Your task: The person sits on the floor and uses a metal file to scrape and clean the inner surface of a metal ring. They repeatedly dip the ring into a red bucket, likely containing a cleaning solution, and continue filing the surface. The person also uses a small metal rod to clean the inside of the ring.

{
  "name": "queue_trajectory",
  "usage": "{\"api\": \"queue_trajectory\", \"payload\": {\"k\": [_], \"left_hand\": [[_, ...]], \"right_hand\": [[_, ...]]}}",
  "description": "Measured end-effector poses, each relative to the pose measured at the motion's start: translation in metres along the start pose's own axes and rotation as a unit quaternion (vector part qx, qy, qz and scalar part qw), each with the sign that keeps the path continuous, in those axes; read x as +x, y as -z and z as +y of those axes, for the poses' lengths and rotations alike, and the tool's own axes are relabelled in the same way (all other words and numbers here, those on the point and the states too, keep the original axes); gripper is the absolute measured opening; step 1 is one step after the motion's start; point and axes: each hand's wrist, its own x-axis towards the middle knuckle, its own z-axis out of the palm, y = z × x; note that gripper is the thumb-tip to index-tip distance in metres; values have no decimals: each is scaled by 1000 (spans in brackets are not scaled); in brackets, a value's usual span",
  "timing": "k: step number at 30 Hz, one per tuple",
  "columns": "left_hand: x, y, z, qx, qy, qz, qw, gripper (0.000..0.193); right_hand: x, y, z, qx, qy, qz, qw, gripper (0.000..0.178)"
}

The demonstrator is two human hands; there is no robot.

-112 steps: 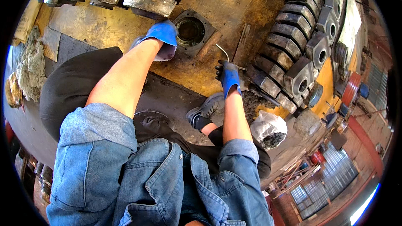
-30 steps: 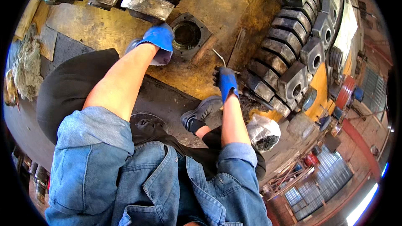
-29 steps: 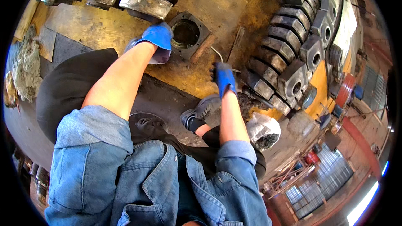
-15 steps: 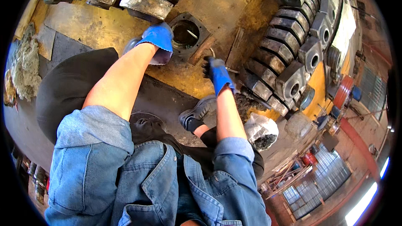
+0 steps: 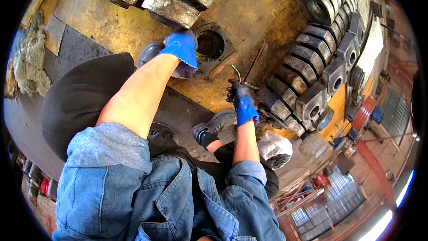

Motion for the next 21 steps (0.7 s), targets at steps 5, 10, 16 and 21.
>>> {"api": "queue_trajectory", "payload": {"k": [5, 10, 16, 21], "left_hand": [[-20, 18, 8, -15, 24, -25, 999, 40], [-5, 0, -11, 70, -102, 31, 992, 34], [6, -10, 2, 15, -42, 18, 999, 36], [26, -19, -16, 12, -54, 19, 998, 35]], "right_hand": [[2, -32, -15, 3, 36, -33, 999, 31], [7, -9, -7, -4, 14, -43, 999, 27], [12, -2, -4, -3, -31, -5, 1000, 30], [-3, -35, -8, 45, 15, 29, 998, 24]]}}
